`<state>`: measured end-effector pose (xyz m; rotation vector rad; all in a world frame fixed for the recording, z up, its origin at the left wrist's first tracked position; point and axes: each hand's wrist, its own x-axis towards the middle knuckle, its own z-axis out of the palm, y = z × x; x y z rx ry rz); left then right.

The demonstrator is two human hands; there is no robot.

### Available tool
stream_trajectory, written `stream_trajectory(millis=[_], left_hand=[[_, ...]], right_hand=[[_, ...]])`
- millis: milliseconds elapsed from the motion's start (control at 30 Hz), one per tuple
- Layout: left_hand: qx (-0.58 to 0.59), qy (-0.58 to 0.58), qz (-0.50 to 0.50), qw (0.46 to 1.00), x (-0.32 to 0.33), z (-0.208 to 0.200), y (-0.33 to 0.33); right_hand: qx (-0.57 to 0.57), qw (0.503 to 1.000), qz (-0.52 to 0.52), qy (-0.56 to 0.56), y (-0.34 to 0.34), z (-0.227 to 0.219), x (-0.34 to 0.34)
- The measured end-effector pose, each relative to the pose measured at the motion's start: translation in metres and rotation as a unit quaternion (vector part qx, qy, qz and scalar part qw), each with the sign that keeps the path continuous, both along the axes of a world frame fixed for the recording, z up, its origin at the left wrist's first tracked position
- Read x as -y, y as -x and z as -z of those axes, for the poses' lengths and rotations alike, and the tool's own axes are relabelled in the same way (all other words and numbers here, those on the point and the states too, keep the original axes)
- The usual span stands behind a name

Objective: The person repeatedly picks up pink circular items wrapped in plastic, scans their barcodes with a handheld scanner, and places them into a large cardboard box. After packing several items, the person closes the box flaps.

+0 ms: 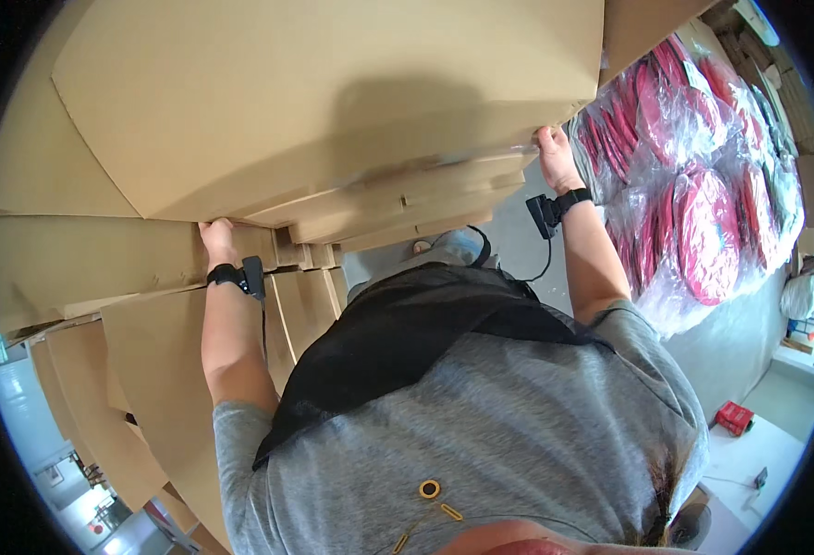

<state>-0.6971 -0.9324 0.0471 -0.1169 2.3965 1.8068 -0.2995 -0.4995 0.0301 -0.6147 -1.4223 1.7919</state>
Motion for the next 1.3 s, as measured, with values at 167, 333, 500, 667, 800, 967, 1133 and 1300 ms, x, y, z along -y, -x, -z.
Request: stream_trajectory(millis=[167,333,500,667,800,967,1133,1300], left_hand=[[-0.029,-0.026,0.03,0.999,0.001,0.004,0.004],[-0.009,-0.059,0.002,0.998,-0.017,-0.006,-0.029],[-0.042,-0.062,0.018,0.997,-0.005,0.007,-0.023],[-0.017,-0.019,0.071,0.997,-0.007,-0.006,-0.031],[-0.179,0.092,0.134,0.97,0.025,0.023,-0.063],[-0.122,0.226,0.262,0.93,0.081,0.064,-0.192],[0.142,0.234,0.495,0.824,0.235,0.22,-0.285],[0.235,0.239,0.426,0.84,0.283,0.178,-0.377]], right_hand=[[0.002,1.0,-0.014,-0.015,-0.001,0.007,-0.008],[-0.004,1.0,-0.011,-0.004,-0.007,0.015,-0.02],[0.036,0.998,-0.022,-0.038,-0.004,0.009,-0.018],[0.1,0.992,0.067,-0.034,-0.007,-0.005,0.007],[0.201,0.916,0.19,-0.292,-0.023,0.027,0.077],[0.59,0.754,-0.214,-0.194,-0.149,0.119,0.186],[0.598,0.633,-0.471,-0.142,-0.245,0.09,0.237],[0.603,0.648,-0.449,-0.123,-0.315,0.038,0.231]])
